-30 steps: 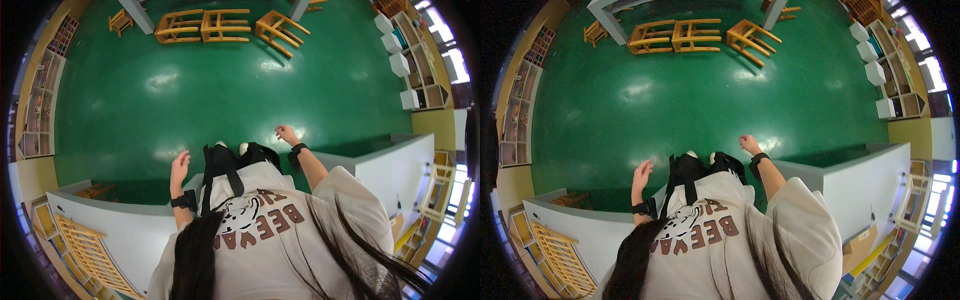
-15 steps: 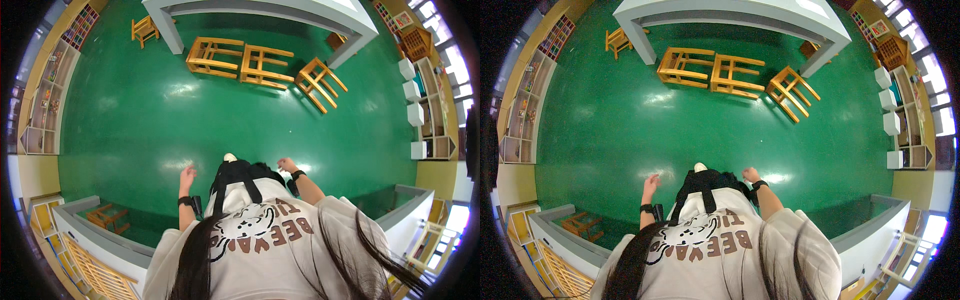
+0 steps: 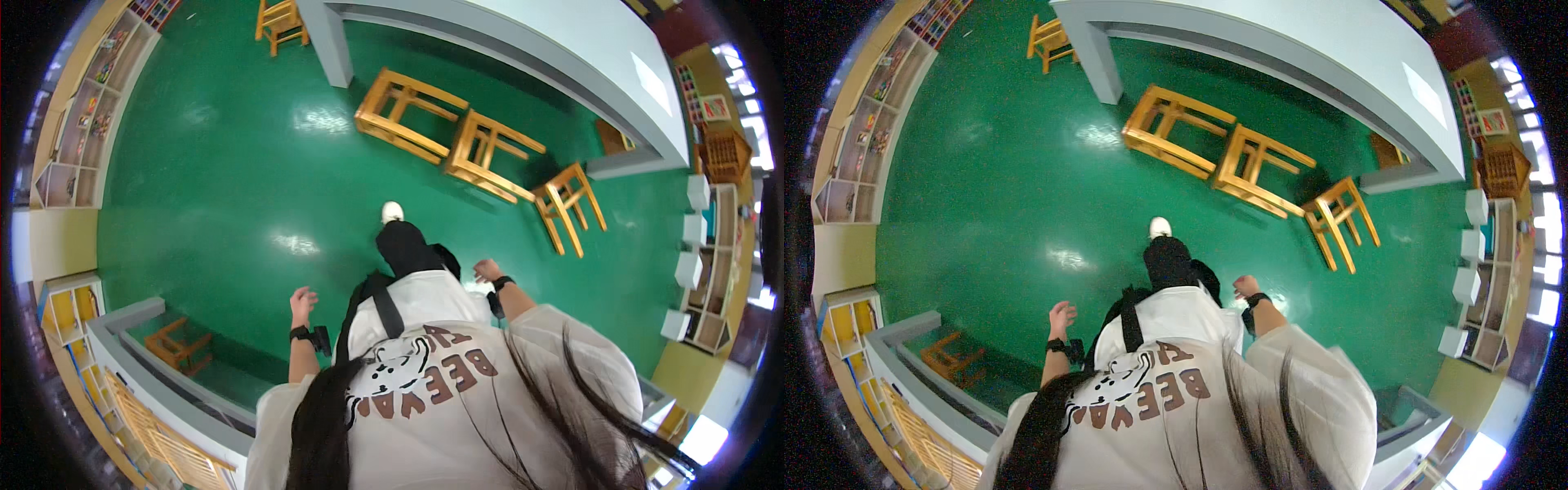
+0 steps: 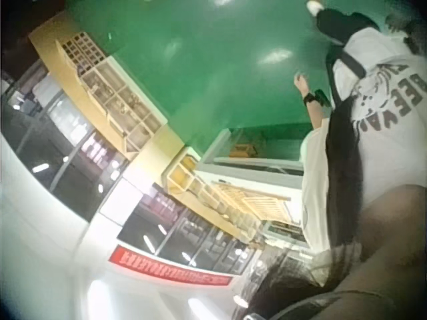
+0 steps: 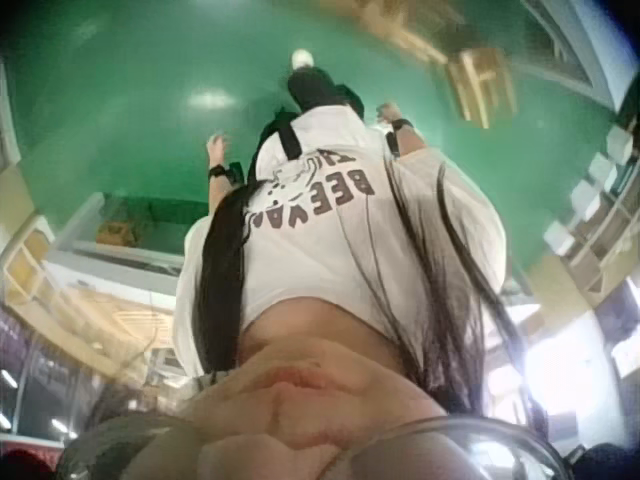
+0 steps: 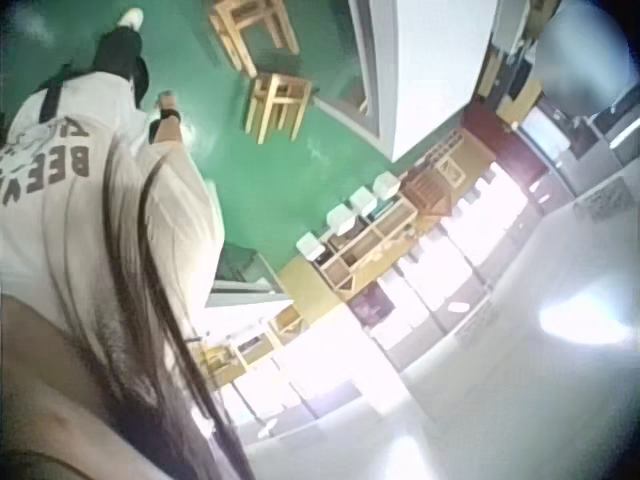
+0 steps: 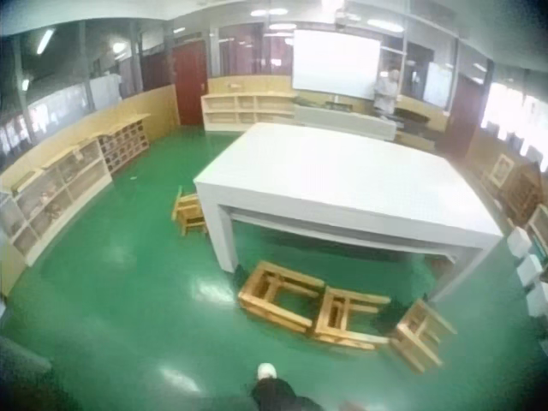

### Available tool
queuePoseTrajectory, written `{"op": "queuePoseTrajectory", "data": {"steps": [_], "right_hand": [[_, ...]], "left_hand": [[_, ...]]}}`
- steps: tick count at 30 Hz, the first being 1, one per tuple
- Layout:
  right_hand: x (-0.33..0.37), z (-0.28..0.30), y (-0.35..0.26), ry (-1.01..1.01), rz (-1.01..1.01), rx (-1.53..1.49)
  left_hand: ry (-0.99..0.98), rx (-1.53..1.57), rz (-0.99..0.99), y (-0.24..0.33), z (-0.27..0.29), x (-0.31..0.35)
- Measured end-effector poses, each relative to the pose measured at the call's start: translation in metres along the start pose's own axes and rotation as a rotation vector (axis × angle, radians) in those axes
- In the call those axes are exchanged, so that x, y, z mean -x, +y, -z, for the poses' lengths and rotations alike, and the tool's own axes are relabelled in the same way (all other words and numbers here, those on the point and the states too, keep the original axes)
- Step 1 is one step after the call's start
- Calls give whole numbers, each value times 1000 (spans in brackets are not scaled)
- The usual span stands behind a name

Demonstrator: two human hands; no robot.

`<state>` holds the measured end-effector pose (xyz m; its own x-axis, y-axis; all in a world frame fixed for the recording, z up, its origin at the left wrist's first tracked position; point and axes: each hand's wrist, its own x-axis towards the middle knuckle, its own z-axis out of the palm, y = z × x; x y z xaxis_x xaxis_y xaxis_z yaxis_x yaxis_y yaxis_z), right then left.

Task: Use a hex key to tighten screws on a wooden frame and then organize wooden chair components into slots.

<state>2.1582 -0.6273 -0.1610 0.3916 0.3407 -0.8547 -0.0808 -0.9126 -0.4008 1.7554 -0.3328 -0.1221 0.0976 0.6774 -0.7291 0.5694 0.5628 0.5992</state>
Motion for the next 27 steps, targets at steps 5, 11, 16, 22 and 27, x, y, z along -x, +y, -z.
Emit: {"op": "queuePoseTrajectory", "data": {"steps": [5,11,16,22,27], "right_hand": [[-99,33,-98,91,341,122],[-150,37,-250,78,448,212],[-212,25,-275,156,530,408],[-308,9,-304,87,317,212],[-397,-8,-336,-55,288,86]], "left_hand": [[129,127,91,33,18,-5],[134,82,142,77,6,-63],[-38,6,-28,112,-18,-139],[-131,-143,-142,157,-45,-200],[-152,-167,-66,152,-64,-220]]}}
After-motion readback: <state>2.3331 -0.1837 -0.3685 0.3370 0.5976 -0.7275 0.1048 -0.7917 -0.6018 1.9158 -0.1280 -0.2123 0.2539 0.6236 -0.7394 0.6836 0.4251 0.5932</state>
